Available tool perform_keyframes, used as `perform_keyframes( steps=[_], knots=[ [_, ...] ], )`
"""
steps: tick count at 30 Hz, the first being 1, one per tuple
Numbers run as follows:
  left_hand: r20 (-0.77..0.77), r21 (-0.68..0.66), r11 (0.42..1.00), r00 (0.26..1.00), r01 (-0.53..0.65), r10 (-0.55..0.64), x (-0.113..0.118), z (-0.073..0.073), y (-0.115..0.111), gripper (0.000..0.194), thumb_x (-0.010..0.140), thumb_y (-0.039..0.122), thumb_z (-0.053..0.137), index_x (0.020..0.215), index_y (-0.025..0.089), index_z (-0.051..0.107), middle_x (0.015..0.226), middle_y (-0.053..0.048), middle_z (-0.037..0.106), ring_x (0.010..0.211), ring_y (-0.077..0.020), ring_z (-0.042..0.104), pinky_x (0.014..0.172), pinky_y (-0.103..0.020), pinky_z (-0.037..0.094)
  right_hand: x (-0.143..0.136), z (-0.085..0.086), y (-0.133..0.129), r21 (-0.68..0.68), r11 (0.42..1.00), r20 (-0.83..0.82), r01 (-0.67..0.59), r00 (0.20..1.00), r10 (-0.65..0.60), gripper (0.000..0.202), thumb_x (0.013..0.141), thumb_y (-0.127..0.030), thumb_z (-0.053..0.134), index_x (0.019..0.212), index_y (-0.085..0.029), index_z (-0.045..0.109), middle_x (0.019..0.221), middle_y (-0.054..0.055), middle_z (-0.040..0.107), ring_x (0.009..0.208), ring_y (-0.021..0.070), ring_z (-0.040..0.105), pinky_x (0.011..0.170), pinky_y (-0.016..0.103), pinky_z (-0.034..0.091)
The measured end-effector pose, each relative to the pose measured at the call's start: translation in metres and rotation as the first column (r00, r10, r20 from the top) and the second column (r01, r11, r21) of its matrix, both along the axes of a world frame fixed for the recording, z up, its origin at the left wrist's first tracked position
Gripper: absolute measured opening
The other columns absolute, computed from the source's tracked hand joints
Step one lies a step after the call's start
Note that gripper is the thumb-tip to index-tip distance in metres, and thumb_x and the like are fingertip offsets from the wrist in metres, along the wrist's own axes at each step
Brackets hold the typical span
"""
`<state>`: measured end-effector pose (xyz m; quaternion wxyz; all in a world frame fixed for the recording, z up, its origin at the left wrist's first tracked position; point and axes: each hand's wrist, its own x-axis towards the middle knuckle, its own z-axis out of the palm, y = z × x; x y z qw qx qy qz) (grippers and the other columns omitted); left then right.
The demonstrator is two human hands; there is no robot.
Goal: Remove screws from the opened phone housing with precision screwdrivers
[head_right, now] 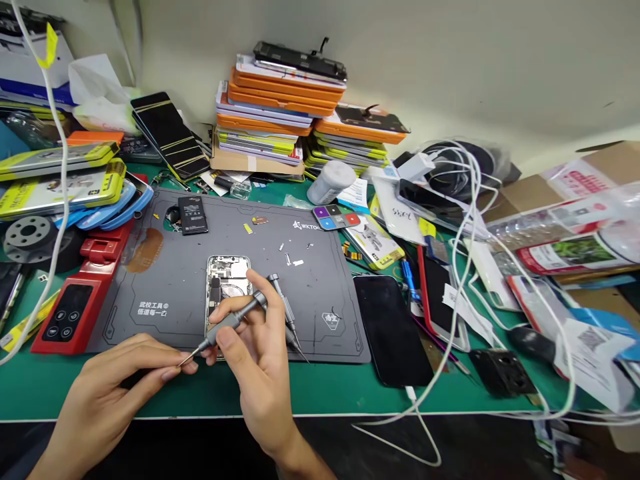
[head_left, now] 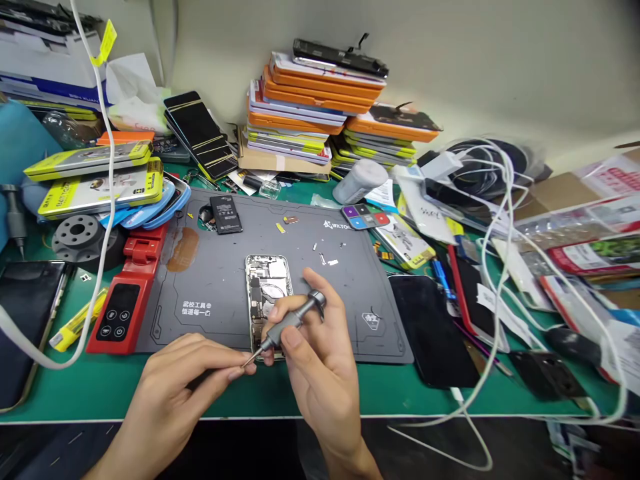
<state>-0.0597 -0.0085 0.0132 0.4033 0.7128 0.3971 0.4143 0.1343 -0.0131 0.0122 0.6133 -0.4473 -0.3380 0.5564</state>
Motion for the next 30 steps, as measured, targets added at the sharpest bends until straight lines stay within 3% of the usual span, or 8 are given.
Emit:
perform_keyframes(
  steps=[8, 18, 30],
  knots=[
    [-0.003, -0.013, 1.000, 1.000, -0.005, 0.005, 0.0000, 0.0005, -0.0005, 0.014, 0.107, 0.022, 0.070, 0.109, 0.030, 0.081, 0.097, 0.002, 0.086, 0.084, -0.0142, 0.081, 0.074, -0.023, 0.064, -0.0020, 0.0036, 0.0018, -0.007, 1.000, 0.024, 0.020, 1.000, -0.019, 0.058, 0.099, -0.040, 0.079, 0.149, -0.036, 0.050, 0.098, -0.001, 0.068, 0.064, 0.0118, 0.063, 0.057, 0.029, 0.065],
    [-0.005, 0.002, 1.000, 1.000, 0.005, -0.005, -0.0003, -0.0002, 0.0010, 0.014, 0.107, 0.022, 0.070, 0.108, 0.030, 0.081, 0.096, 0.003, 0.086, 0.082, -0.0132, 0.080, 0.073, -0.022, 0.063, -0.0034, 0.0025, 0.0028, 0.005, 0.999, 0.015, 0.041, 0.999, -0.041, 0.059, 0.093, -0.033, 0.086, 0.142, -0.037, 0.053, 0.096, -0.004, 0.071, 0.060, 0.0099, 0.066, 0.050, 0.023, 0.060],
    [0.011, 0.011, 0.999, 0.999, 0.038, -0.038, -0.0024, -0.0005, 0.0003, 0.016, 0.107, 0.021, 0.070, 0.111, 0.031, 0.082, 0.097, 0.003, 0.086, 0.082, -0.0139, 0.079, 0.074, -0.024, 0.063, 0.0012, 0.0003, 0.0032, -0.040, 0.998, -0.020, -0.049, 0.999, 0.049, 0.063, 0.096, -0.041, 0.083, 0.148, -0.035, 0.048, 0.096, -0.003, 0.071, 0.062, 0.0109, 0.064, 0.052, 0.025, 0.061]
  ],
)
